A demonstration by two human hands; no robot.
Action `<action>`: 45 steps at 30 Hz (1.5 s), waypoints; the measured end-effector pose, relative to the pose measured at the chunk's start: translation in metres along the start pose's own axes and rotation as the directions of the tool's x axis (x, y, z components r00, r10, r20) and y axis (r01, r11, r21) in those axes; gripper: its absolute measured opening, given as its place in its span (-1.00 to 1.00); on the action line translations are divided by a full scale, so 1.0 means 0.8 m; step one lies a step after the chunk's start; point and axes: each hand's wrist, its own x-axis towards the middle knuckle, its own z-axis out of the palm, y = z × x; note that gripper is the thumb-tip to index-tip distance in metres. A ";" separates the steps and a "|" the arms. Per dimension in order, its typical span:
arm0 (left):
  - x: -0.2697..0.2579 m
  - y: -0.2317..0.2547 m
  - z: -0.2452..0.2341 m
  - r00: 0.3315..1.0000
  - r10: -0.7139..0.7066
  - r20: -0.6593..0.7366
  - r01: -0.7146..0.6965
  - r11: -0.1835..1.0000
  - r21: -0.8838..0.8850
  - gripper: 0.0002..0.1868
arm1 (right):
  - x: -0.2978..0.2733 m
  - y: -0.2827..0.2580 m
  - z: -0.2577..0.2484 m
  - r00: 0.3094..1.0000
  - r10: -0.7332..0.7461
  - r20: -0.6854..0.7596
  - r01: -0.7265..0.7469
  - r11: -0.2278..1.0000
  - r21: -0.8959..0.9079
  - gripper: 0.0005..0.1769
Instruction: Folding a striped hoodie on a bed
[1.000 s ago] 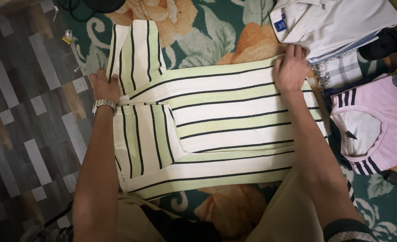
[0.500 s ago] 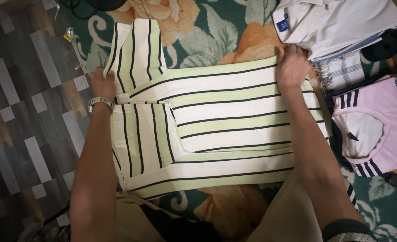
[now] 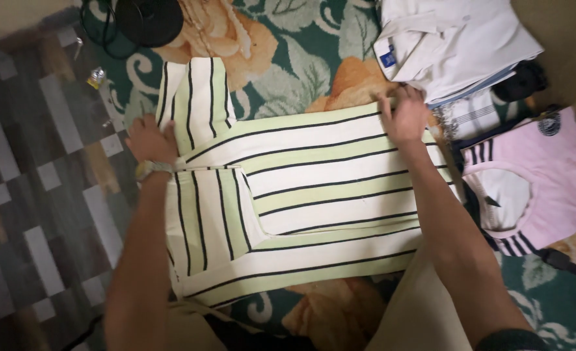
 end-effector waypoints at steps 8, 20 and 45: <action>0.053 -0.086 0.019 0.932 0.082 0.353 0.222 0.641 -0.735 -0.69 | 0.000 0.013 -0.050 0.947 -0.218 0.235 0.170 0.963 0.208 -0.68; -0.039 -0.147 0.022 0.995 -0.083 0.052 0.068 0.211 -0.975 -0.86 | -0.044 0.015 -0.151 0.984 -0.159 0.078 0.117 0.916 0.384 -0.85; -0.302 -0.139 -0.155 0.960 -0.020 0.281 0.254 0.489 -0.835 -0.78 | -0.189 0.087 -0.139 0.959 -0.226 0.173 0.250 0.959 -0.135 -0.84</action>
